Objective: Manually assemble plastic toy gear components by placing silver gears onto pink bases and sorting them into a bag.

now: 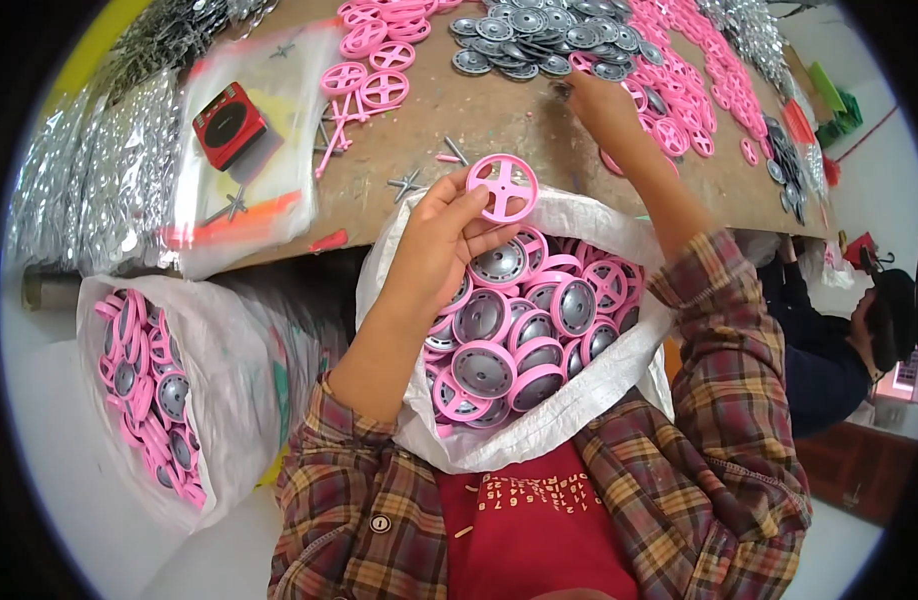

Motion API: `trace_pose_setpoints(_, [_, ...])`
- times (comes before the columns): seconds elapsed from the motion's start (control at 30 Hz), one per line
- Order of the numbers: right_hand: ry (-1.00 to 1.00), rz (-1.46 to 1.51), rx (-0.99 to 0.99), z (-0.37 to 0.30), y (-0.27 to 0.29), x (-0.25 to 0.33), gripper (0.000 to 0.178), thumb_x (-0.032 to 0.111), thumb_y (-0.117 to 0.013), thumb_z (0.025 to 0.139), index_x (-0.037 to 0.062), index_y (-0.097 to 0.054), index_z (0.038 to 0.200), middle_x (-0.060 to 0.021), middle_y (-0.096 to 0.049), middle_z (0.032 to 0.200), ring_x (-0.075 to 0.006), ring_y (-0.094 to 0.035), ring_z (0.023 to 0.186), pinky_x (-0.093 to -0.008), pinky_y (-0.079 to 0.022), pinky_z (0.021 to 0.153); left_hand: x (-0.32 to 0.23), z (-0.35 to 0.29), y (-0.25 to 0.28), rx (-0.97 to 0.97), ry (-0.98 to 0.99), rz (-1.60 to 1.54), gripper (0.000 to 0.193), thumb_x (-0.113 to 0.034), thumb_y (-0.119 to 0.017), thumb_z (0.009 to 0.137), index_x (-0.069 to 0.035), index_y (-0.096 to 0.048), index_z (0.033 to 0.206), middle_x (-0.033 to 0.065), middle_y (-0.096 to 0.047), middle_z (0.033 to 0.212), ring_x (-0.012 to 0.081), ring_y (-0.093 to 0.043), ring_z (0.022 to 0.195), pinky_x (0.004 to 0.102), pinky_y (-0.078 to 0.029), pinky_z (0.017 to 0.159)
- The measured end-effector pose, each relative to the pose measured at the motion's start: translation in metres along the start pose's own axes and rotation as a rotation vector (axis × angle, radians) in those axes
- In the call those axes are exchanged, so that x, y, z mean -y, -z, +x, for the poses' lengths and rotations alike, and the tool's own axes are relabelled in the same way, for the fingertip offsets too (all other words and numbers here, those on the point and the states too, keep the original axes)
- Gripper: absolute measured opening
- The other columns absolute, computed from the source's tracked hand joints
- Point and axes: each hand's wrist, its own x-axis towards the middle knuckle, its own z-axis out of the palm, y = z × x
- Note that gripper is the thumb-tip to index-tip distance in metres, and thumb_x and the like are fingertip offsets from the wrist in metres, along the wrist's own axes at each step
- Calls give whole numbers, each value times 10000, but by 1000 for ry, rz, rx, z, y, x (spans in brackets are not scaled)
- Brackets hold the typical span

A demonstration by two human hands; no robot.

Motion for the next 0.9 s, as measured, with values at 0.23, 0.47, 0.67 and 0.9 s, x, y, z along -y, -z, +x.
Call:
trace_pose_setpoints(0.23, [619, 309, -457, -119, 99, 79, 266, -27, -616, 745, 81, -685, 978, -82, -656, 963, -256, -612, 830, -333, -478, 717, -9, -12, -1, 112, 56, -127, 257, -126, -475, 952, 31, -511, 1153, 136, -613, 1097, 229, -636, 984, 368, -540, 872])
trace_pose_setpoints(0.47, [428, 791, -362, -164, 102, 93, 320, -15, -598, 802, 96, -652, 1097, -95, -650, 1001, -202, -590, 840, -284, -467, 710, -11, -51, -27, 134, 12, 200, 332, -103, -493, 936, 28, -474, 1240, 123, -604, 1086, 207, -639, 957, 329, -559, 835])
trace_pose_setpoints(0.67, [35, 1264, 147, -180, 108, 94, 254, 156, -553, 929, -24, -595, 1105, 0, -613, 897, -52, -554, 775, -213, -466, 677, 1, -74, -42, 167, -166, 495, 354, -53, -463, 936, 40, -443, 1277, 109, -598, 1099, 155, -617, 970, 280, -562, 790])
trace_pose_setpoints(0.9, [-43, 1282, 144, -202, 103, 82, 248, 193, -554, 931, 14, -574, 1101, 13, -599, 893, -44, -527, 743, -198, -435, 641, 8, -76, -52, 222, -199, 641, 354, -97, -537, 915, 28, -496, 1244, 86, -624, 1058, 134, -614, 936, 266, -532, 761])
